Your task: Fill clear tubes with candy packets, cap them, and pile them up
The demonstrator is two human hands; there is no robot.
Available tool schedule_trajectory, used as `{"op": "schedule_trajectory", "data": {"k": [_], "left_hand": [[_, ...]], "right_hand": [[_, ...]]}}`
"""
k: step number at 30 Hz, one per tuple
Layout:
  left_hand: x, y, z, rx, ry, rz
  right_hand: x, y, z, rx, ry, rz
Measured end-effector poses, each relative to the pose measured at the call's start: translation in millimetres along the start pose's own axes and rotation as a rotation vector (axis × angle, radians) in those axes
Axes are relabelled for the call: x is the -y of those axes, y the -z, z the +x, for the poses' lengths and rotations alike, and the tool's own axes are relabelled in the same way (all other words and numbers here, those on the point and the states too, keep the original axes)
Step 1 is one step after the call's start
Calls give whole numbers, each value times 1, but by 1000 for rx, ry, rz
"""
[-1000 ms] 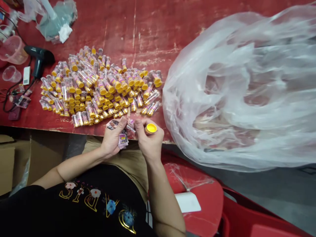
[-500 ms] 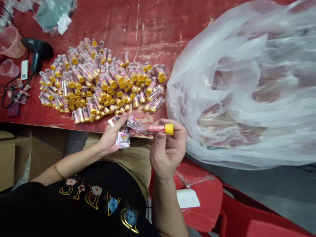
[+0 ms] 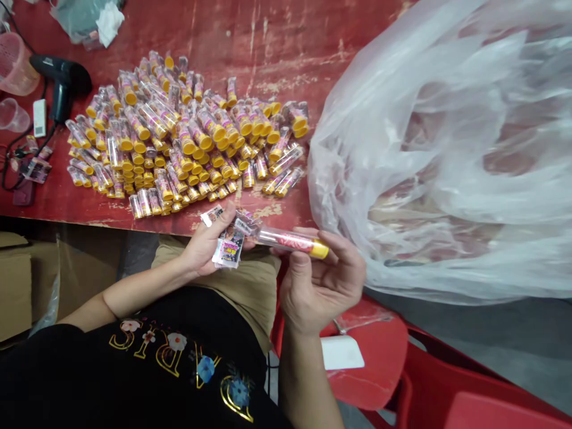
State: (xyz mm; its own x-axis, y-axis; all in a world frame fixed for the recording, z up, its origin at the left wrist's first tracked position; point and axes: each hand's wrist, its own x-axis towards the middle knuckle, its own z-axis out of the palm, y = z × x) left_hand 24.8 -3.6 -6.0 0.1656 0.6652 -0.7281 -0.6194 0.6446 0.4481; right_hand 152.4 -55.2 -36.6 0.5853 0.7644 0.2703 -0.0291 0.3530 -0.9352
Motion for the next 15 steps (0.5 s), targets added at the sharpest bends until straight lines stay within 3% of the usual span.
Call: {"op": "schedule_trajectory", "data": {"k": [3,7,12,15], "left_hand": [[1,1,1,-2,31,0],[2,2,1,-5,22,0],[2,5,-1,40,-70,-7],[2,7,-3,131,-118,12]], "right_hand": [[-3,0,0,-9,-33,-33],[-6,8,-2,-4,74,-137],[-1,21,-5,139,301,-337],[4,24,-10,211,294,-338]]}}
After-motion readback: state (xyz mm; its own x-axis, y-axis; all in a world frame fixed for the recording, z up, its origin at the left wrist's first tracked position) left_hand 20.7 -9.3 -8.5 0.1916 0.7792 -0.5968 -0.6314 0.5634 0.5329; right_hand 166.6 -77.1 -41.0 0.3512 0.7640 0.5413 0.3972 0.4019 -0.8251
